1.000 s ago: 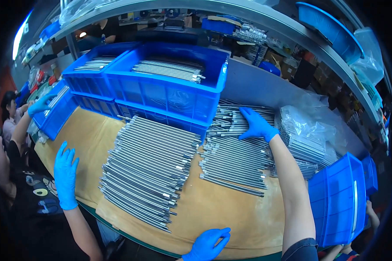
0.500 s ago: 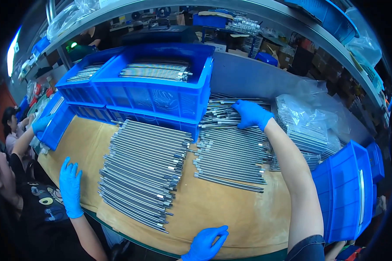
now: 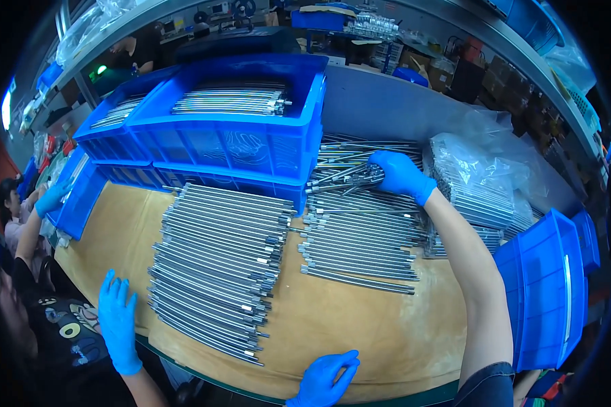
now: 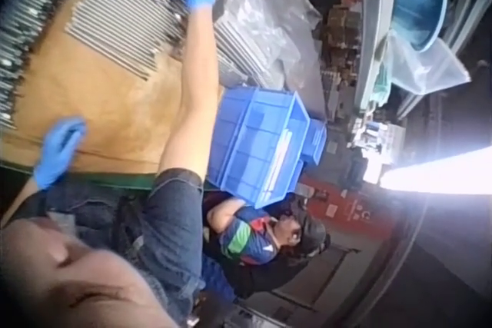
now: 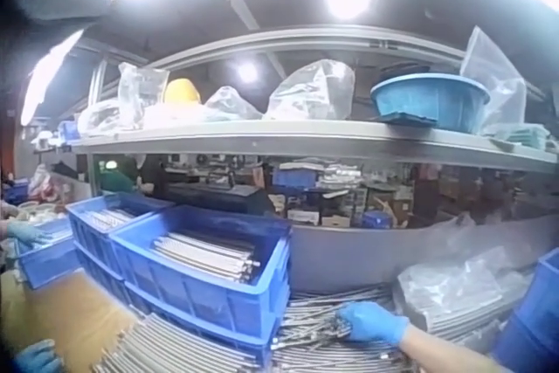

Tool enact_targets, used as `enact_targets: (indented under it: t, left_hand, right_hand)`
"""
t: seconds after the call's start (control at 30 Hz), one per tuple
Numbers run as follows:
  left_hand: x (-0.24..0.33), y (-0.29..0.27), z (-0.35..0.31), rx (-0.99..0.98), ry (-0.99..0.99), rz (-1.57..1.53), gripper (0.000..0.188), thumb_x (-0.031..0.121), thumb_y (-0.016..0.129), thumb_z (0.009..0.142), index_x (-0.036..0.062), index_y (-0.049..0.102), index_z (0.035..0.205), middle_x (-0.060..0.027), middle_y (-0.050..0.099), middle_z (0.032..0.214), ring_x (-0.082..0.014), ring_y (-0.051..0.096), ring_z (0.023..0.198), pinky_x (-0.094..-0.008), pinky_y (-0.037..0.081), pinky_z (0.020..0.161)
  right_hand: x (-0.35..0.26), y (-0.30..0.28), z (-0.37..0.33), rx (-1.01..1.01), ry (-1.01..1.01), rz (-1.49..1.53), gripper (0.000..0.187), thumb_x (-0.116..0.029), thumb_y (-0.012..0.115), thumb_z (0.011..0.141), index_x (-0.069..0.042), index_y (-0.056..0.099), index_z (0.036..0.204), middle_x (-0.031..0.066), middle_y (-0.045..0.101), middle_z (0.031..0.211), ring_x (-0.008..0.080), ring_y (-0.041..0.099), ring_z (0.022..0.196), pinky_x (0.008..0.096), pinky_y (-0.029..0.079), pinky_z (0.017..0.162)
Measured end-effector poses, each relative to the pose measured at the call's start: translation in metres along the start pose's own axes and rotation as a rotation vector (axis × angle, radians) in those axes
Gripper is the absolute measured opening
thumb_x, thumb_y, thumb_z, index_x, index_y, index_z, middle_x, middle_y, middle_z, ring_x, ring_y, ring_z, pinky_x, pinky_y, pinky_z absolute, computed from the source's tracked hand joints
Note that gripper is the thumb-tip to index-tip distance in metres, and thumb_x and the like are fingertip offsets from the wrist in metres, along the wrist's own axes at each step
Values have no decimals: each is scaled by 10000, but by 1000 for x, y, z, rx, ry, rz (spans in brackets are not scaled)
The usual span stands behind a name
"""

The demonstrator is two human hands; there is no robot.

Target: Sorting and arranging silver metal rods into bundles at a production workstation.

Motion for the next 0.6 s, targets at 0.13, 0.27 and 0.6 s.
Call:
enact_targets:
  t: [0.13, 0.27, 0.6]
  left_hand:
    - [-2, 4, -5, 102, 7, -5, 209, 102, 622, 820, 35, 608, 1018, -120, 649, 899, -287, 621, 820, -365, 486, 731]
    - [-7, -6, -1, 72, -7, -7, 213, 113, 611, 833, 37, 603, 1031, -125, 650, 915, -282, 624, 826, -370, 486, 740]
    - [-3, -115, 4, 47, -80, 575, 384, 114, 672, 718, 6, 582, 1075, -144, 550, 1066, -292, 520, 1033, -372, 458, 852]
  right_hand:
    - [-4, -6, -1, 212, -23, 78, 231, -150, 660, 733, -61, 589, 934, 160, 605, 892, 355, 597, 800, 416, 491, 707]
    - [-7, -11, 11, 439, 58, 227, 260, -109, 652, 738, -64, 566, 979, 171, 618, 882, 357, 602, 842, 413, 493, 707]
    - [21, -21, 37, 399, 179, 183, 257, -116, 645, 758, -45, 546, 984, 200, 624, 836, 377, 608, 784, 388, 486, 655]
Point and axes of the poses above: each hand's wrist, its own z-axis towards the middle knuckle, its own y-axis out of the palm, x = y × z, the point moved 2 cm from there along z, towards the middle knuckle
